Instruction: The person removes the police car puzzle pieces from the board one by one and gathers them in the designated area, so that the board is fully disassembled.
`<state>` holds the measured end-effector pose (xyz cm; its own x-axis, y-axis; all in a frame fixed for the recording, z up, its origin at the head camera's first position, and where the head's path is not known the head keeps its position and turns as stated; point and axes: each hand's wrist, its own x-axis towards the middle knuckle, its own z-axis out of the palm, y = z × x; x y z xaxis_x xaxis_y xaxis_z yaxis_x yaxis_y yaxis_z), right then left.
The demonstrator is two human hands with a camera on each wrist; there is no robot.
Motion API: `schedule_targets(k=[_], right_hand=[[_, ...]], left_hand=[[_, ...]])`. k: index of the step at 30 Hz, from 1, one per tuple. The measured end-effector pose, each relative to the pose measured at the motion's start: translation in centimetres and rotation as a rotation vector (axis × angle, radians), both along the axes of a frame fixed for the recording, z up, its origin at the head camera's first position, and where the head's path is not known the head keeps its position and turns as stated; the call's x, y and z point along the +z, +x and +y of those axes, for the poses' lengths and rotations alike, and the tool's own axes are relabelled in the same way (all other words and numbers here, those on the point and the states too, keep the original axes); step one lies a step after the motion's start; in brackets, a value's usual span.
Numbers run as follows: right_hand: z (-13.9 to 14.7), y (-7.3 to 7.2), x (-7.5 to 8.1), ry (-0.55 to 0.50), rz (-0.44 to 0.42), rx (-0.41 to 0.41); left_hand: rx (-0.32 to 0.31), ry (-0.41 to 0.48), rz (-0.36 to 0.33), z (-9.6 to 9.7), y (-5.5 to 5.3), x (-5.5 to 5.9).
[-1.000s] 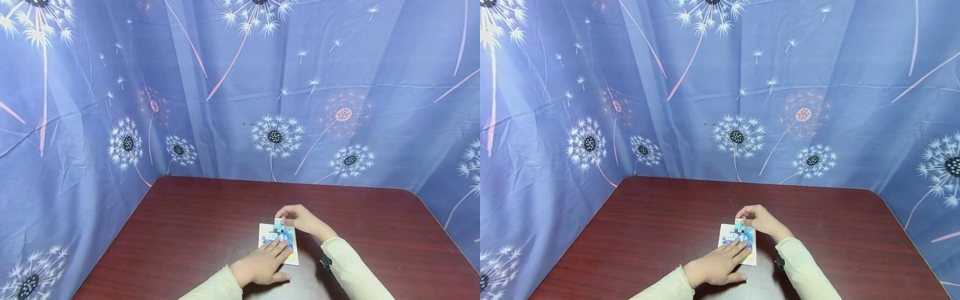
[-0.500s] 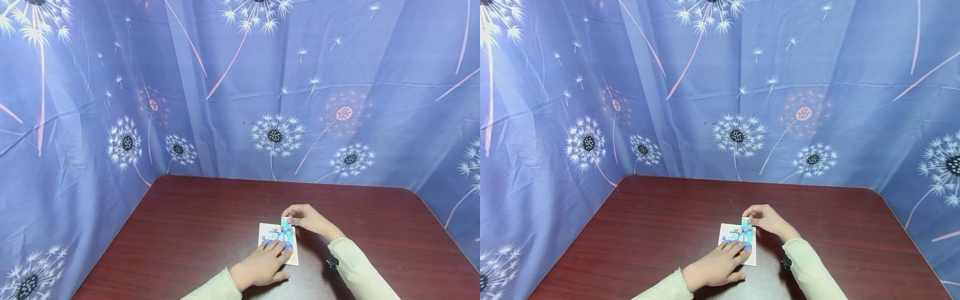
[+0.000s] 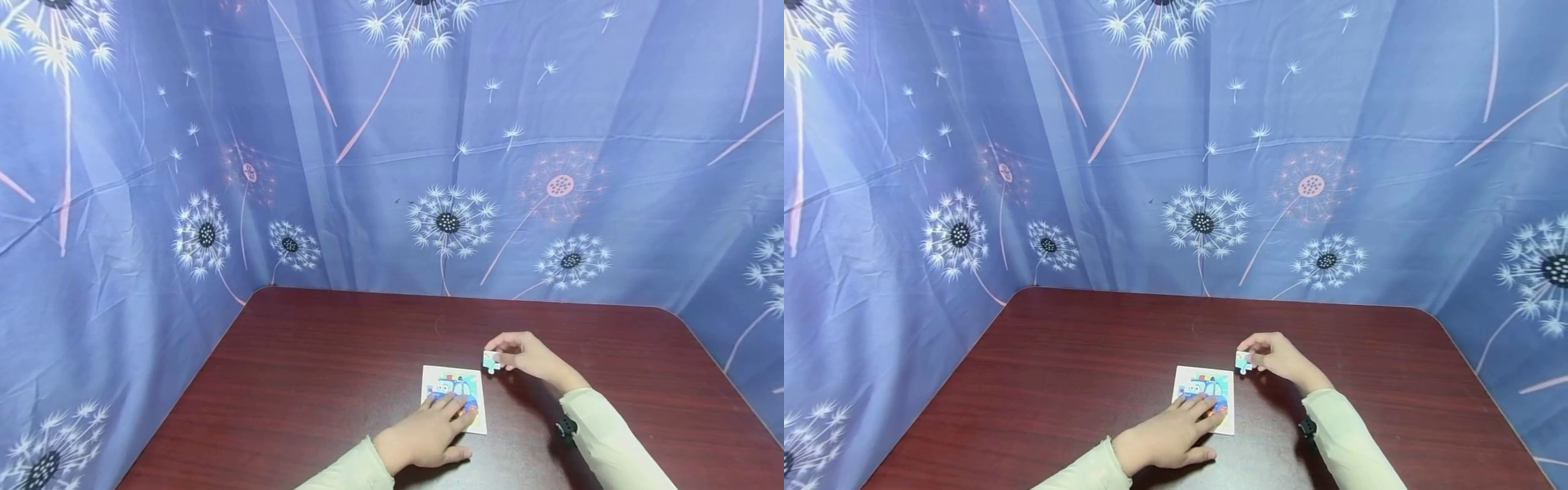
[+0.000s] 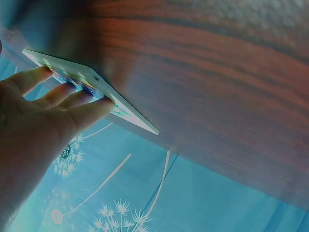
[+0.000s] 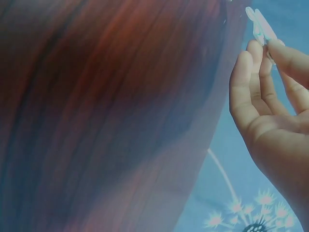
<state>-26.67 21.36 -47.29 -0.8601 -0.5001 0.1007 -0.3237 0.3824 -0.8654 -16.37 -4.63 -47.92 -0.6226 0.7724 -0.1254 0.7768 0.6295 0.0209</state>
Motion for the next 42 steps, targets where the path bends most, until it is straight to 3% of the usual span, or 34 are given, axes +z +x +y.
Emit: schedule_targets(k=[8,16,30,42], right_hand=[[1.8,0.1,-0.2,0.019,-0.079,0.009],[1.8,0.4,-0.6,0.012,-0.131,-0.008],[1.6,0.5,-1.3,0.141,-0.011,-0.119],[1.5,0.5,-1.4,0.158,0.051,-0.145]], left_hand=[[-0.001,0.004,0.000,-0.1,0.2,0.2],[0.004,0.001,-0.007,0.0,0.2,0.2],[0.017,-0.019,-0.023,0.1,0.3,0.3],[0.022,-0.021,-0.028,0.1,0.1,0.1]])
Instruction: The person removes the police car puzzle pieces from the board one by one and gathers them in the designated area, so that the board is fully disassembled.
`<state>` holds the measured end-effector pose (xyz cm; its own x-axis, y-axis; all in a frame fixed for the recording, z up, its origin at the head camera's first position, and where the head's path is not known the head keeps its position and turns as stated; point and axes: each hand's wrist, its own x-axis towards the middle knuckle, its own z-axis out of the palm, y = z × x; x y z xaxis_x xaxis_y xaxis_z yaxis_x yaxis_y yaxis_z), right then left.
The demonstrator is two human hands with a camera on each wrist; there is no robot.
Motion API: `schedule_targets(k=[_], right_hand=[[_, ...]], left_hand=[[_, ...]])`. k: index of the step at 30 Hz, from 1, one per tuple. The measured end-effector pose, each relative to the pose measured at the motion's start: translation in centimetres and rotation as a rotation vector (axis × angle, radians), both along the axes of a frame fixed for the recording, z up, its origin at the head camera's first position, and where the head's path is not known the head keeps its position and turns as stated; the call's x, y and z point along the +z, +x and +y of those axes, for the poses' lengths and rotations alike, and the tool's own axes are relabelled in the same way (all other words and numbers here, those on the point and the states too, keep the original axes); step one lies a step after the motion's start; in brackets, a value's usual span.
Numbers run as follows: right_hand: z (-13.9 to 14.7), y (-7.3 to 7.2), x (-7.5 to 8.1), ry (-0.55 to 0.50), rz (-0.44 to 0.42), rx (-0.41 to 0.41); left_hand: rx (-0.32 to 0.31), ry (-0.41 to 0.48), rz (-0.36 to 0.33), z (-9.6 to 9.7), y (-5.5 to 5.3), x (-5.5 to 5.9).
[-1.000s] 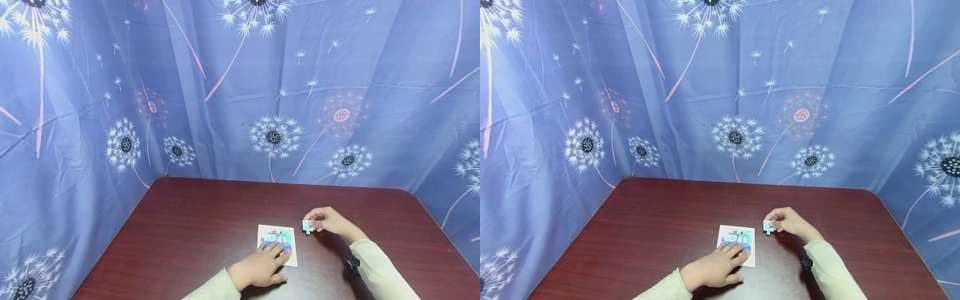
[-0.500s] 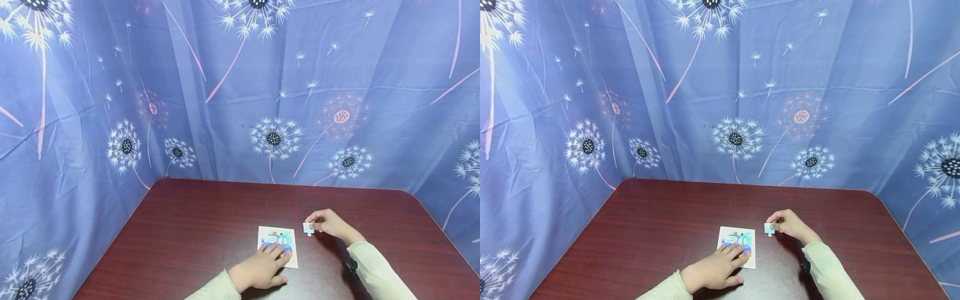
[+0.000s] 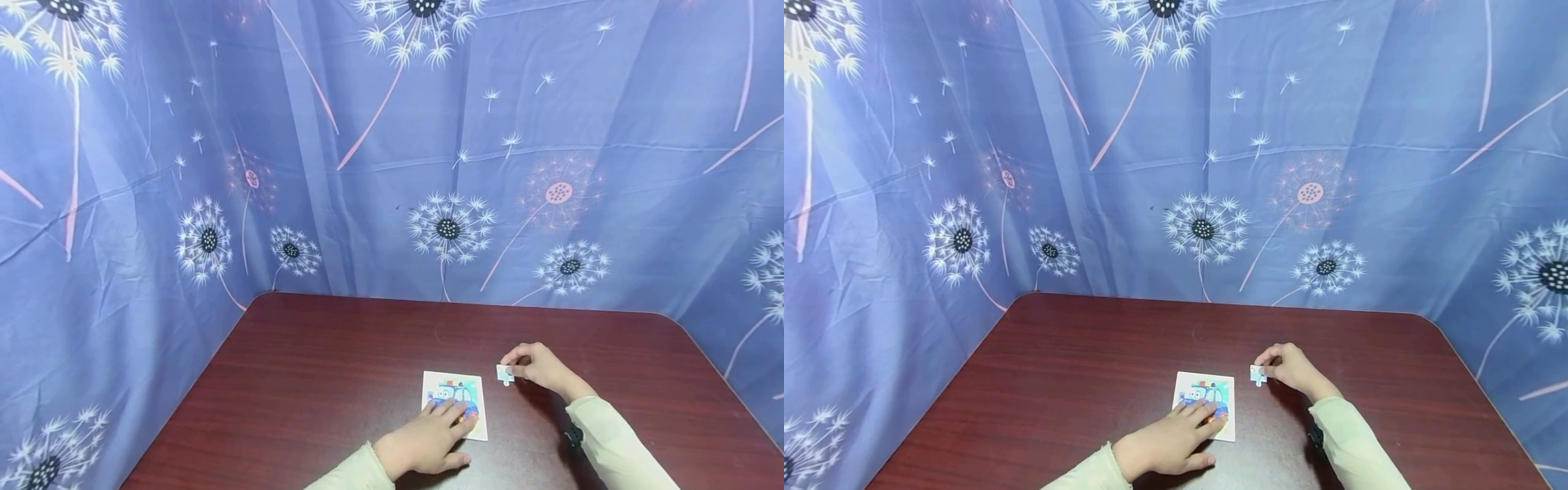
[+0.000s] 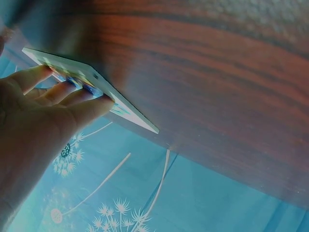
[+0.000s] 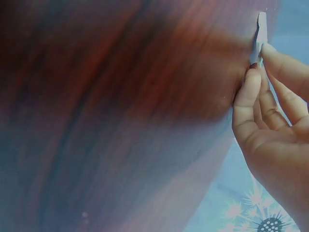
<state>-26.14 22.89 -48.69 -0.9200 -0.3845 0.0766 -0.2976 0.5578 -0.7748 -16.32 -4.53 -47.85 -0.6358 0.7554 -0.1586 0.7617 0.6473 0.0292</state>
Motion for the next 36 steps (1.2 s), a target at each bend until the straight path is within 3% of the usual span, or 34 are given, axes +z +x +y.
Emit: schedule_targets(k=[12,18,26,36], right_hand=[[-0.1,0.2,0.2,-0.022,0.004,-0.025],[-1.1,0.2,0.4,-0.081,0.046,0.041],[-2.9,0.5,0.7,-0.126,0.012,0.087],[-5.8,0.6,0.5,-0.068,0.014,0.195]], left_hand=[[-0.007,0.003,0.005,0.1,0.2,0.1],[-0.011,0.007,0.024,0.1,0.1,-0.1],[-0.007,0.000,0.004,0.1,0.2,0.1],[-0.012,-0.006,0.023,0.1,0.2,-0.1]])
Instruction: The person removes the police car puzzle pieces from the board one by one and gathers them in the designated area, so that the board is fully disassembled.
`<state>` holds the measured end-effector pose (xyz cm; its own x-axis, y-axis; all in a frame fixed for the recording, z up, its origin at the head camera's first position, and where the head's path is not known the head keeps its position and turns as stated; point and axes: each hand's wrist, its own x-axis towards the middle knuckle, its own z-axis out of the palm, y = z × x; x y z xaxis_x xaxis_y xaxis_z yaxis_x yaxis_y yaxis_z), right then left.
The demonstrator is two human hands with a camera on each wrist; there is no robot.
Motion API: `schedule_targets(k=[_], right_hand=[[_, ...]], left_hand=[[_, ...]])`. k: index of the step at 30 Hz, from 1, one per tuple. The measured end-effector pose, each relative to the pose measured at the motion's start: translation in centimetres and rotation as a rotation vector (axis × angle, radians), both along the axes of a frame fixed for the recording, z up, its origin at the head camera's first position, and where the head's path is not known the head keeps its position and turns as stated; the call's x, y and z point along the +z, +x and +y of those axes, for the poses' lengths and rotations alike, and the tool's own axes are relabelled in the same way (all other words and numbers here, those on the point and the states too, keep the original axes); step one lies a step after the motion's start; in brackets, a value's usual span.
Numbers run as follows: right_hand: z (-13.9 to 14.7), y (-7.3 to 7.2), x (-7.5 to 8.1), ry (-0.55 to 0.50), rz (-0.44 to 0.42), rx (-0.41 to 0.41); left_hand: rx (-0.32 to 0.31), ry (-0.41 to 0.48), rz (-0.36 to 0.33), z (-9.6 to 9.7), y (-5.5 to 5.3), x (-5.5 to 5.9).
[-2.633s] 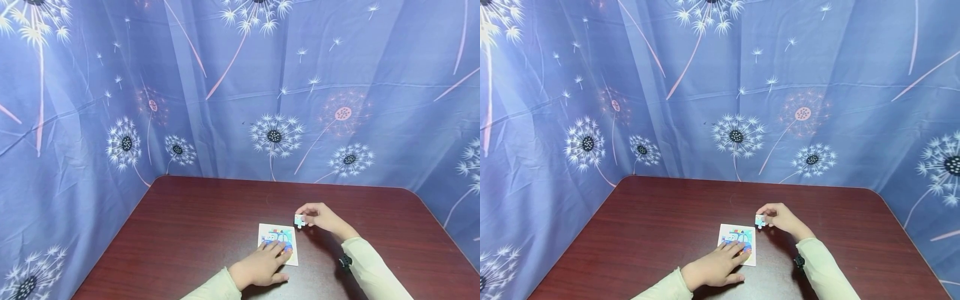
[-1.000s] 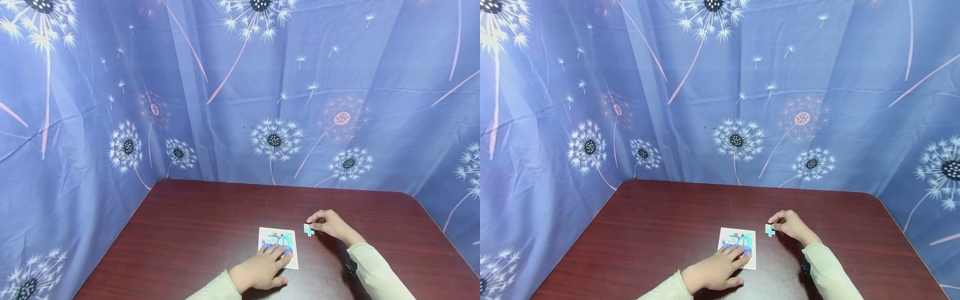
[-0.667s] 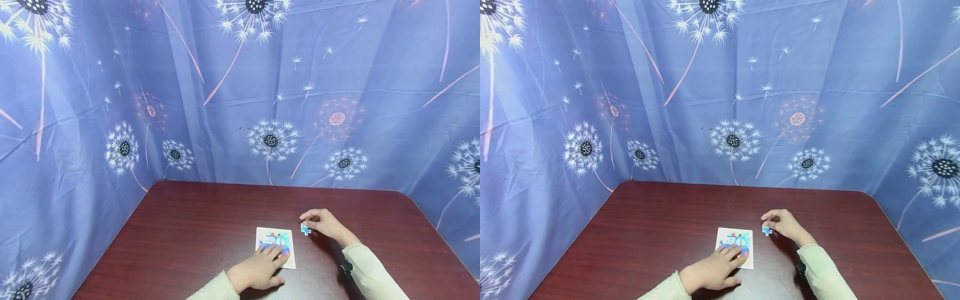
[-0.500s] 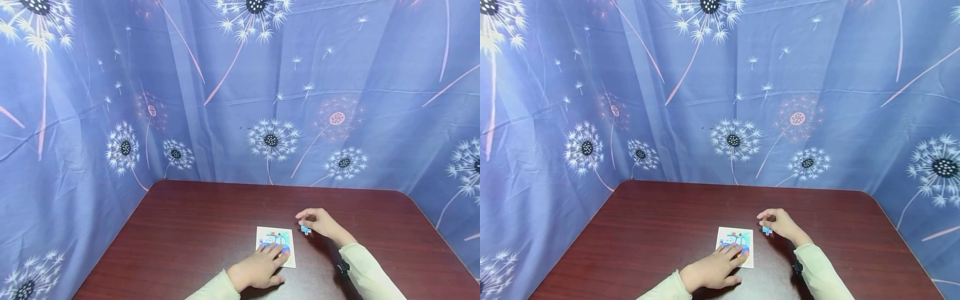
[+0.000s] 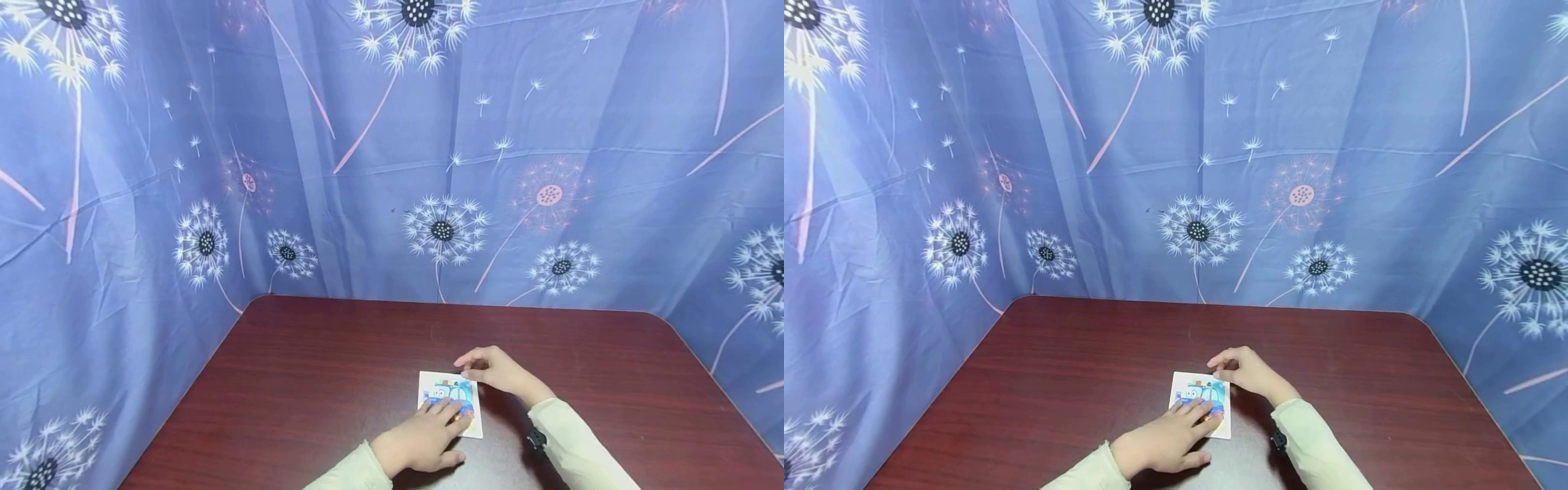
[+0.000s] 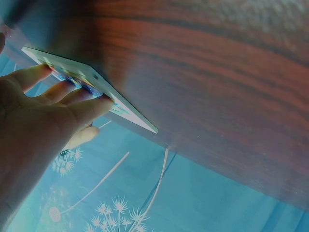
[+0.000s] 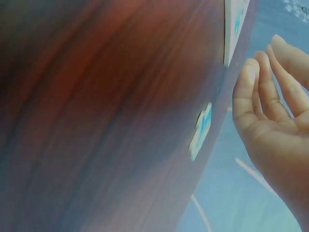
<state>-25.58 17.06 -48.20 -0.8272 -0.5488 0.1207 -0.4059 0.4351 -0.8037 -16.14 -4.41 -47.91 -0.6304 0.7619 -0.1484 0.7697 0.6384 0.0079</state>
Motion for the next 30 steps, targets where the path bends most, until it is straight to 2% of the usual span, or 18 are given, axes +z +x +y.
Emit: schedule_targets(k=[5,10,17,30], right_hand=[[-1.3,-0.1,-0.1,0.024,0.021,0.080],[-2.2,-0.1,0.1,0.049,0.014,0.116],[-2.6,-0.1,0.1,0.099,-0.022,0.089],[-3.4,0.0,0.2,0.147,-0.055,0.113]], left_hand=[[0.000,-0.001,-0.020,0.0,0.1,0.1],[0.000,-0.001,-0.017,0.0,0.0,0.2],[-0.003,0.006,-0.007,0.0,0.0,0.2],[-0.003,-0.013,-0.004,0.0,0.0,0.0]])
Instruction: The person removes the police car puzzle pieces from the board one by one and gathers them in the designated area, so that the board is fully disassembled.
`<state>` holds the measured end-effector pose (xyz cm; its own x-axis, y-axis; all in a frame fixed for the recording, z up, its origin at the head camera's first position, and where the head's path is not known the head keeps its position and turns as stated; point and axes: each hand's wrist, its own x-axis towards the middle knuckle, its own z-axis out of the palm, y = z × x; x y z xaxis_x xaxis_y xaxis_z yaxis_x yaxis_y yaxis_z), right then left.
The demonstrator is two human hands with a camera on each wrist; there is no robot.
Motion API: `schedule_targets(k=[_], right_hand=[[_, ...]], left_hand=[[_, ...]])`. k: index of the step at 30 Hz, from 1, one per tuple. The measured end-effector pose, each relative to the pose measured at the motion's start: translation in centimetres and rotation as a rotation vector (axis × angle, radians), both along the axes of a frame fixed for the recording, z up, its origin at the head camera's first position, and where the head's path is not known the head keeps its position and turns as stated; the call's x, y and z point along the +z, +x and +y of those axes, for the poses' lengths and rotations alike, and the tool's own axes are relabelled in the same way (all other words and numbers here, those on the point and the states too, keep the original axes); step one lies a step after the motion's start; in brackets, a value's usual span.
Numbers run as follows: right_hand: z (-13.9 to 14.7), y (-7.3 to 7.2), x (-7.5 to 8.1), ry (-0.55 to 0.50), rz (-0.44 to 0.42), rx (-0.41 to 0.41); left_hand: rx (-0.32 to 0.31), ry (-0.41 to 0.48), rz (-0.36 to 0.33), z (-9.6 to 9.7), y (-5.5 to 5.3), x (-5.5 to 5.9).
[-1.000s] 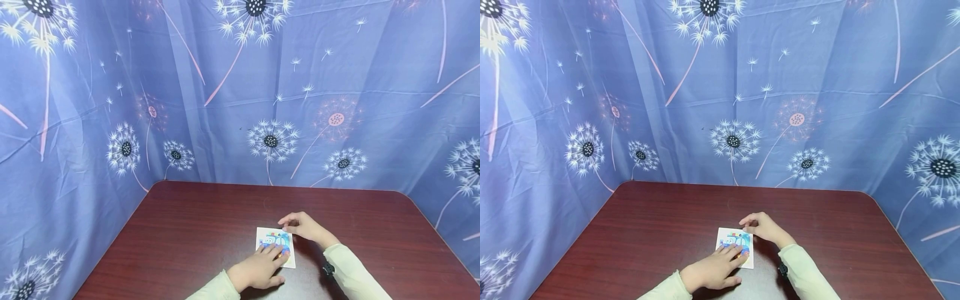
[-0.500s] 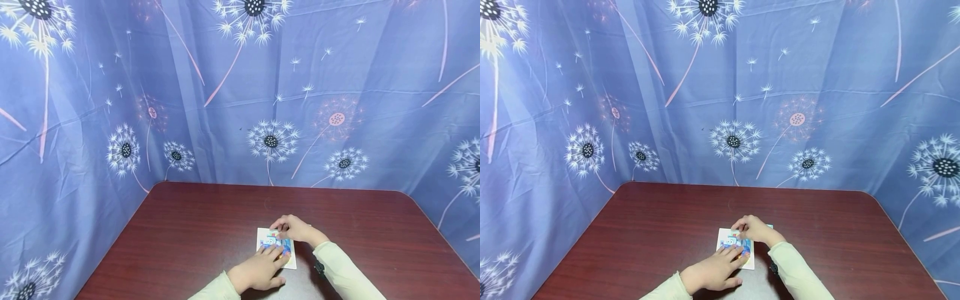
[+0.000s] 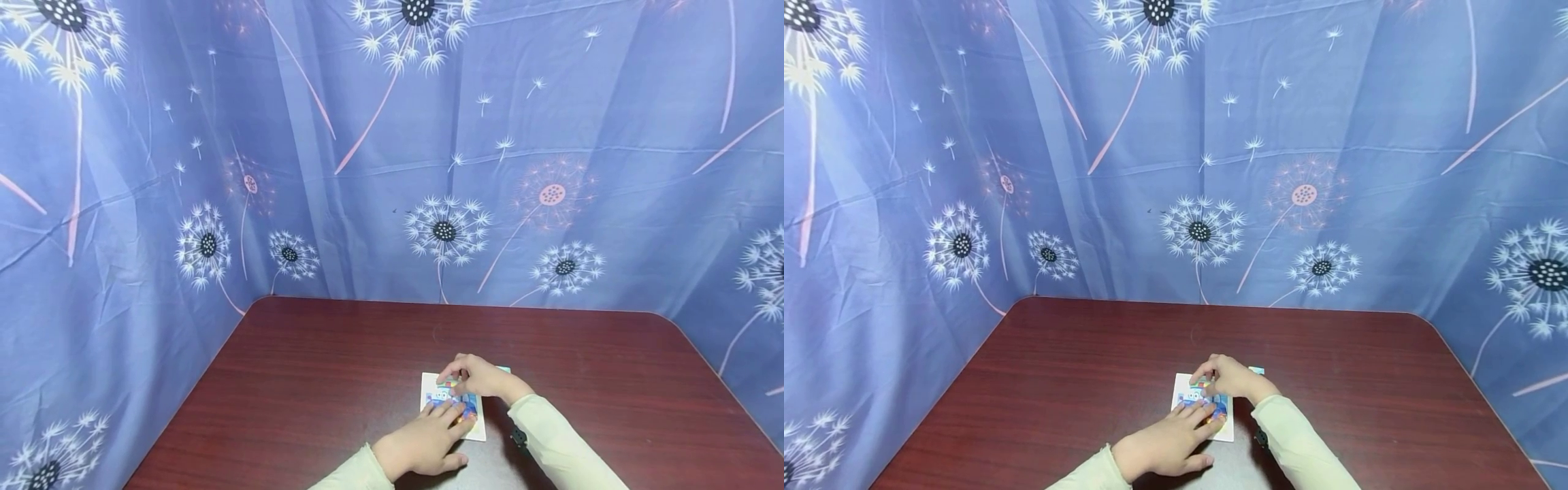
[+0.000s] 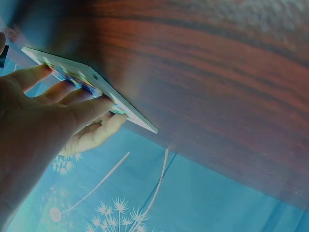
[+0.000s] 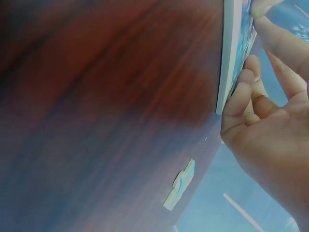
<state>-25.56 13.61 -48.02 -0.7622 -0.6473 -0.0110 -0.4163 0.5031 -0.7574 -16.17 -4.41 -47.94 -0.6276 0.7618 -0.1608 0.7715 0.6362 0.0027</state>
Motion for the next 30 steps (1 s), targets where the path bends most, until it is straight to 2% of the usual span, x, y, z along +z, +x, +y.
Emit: schedule_targets(k=[13,24,30], right_hand=[[0.27,-0.07,0.02,-0.017,0.009,0.016],[0.80,-0.60,-0.86,-0.101,0.055,0.020],[0.92,-0.52,-0.68,-0.110,0.047,0.023]], left_hand=[[-0.005,0.003,0.012,-0.05,-0.02,-0.04],[0.012,0.004,-0.025,-0.06,-0.10,0.04],[0.009,0.006,-0.015,-0.01,0.04,0.15]])
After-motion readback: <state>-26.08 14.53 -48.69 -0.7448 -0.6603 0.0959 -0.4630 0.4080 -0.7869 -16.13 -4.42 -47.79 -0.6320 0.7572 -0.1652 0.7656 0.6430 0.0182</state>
